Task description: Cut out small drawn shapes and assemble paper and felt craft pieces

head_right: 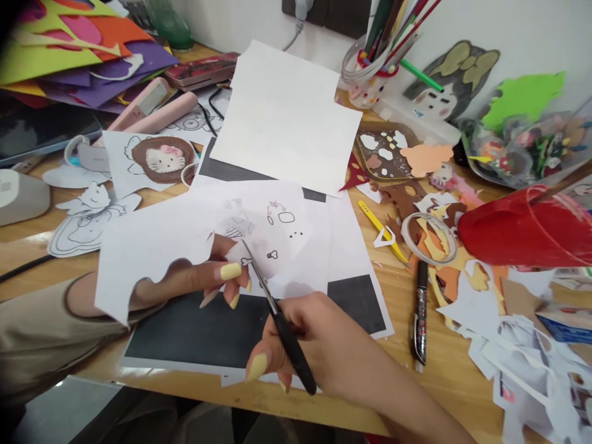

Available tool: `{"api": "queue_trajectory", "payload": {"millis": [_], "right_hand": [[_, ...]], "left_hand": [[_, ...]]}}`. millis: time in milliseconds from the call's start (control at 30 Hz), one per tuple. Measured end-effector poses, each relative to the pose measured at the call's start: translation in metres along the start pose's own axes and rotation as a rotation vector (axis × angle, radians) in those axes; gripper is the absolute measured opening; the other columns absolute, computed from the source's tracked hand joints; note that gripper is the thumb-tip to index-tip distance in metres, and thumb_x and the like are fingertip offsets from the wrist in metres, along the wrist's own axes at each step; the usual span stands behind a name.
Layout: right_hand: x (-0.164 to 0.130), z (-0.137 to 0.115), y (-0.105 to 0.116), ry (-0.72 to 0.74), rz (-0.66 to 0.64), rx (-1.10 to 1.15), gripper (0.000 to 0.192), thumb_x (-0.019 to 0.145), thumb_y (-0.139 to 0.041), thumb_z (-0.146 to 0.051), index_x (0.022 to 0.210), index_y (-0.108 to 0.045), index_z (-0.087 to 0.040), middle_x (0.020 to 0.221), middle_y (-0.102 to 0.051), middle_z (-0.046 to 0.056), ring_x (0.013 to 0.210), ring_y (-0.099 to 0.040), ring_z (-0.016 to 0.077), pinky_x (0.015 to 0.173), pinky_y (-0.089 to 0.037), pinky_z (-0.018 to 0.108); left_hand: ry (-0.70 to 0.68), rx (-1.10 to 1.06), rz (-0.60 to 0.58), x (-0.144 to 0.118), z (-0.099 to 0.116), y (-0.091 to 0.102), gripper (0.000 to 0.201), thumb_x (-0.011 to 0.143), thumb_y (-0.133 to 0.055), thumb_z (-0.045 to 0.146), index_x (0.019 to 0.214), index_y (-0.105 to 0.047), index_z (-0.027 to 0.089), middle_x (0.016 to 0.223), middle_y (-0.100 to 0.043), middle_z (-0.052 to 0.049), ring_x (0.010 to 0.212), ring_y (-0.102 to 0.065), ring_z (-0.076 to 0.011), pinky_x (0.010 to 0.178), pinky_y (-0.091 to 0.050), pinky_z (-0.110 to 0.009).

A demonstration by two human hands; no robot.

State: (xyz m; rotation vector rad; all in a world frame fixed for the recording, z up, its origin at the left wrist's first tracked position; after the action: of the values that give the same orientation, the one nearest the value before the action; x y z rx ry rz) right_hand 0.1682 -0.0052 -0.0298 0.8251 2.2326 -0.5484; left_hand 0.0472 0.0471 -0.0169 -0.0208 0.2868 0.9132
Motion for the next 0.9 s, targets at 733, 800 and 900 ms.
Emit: {"api": "queue_trajectory", "payload": {"millis": [733,800,900], "right_hand": [[0.004,0.005,-0.004,-0.094,-0.012,-0.028,0.007,0.063,-0.050,-0.019,0.062,-0.049,-0.012,0.053,-0.048,-0.003,0.048,-0.042,0.0061,0.044,-0.030,0.017],[0.004,0.005,-0.004,-0.093,-0.019,-0.058,0.008,0.063,-0.050,-0.020,0.063,-0.050,-0.012,0.052,-0.048,-0.003,0.050,-0.042,0.0066,0.045,-0.030,0.017],[0.005,0.004,-0.005,-0.080,-0.030,-0.054,0.008,0.065,-0.049,-0.020,0.063,-0.050,-0.012,0.051,-0.047,-0.003,0.048,-0.040,0.0053,0.044,-0.028,0.017]], "left_hand": [[0.077,0.108,-0.101,-0.002,-0.005,0.008,0.027,0.077,-0.045,0.032,0.056,-0.053,0.017,0.049,-0.052,0.006,0.049,-0.048,-0.0036,0.050,-0.037,-0.010],[0.111,0.116,-0.145,-0.001,-0.006,0.006,0.026,0.077,-0.044,0.031,0.057,-0.052,0.016,0.050,-0.050,0.006,0.051,-0.049,-0.0032,0.052,-0.038,-0.009],[0.133,0.109,-0.185,-0.001,-0.007,0.004,0.026,0.078,-0.043,0.030,0.058,-0.051,0.016,0.050,-0.049,0.005,0.051,-0.048,-0.0034,0.054,-0.039,-0.009]]}}
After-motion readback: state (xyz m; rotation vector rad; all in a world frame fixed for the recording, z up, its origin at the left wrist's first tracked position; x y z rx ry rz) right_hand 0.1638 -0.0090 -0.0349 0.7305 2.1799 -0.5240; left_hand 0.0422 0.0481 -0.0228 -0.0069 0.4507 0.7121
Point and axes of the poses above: each hand's wrist, its own x-axis towards the middle knuckle, its own y-axis out of the back of the hand, z = x × y, the point moved 6 cm from there along x, towards the middle knuckle
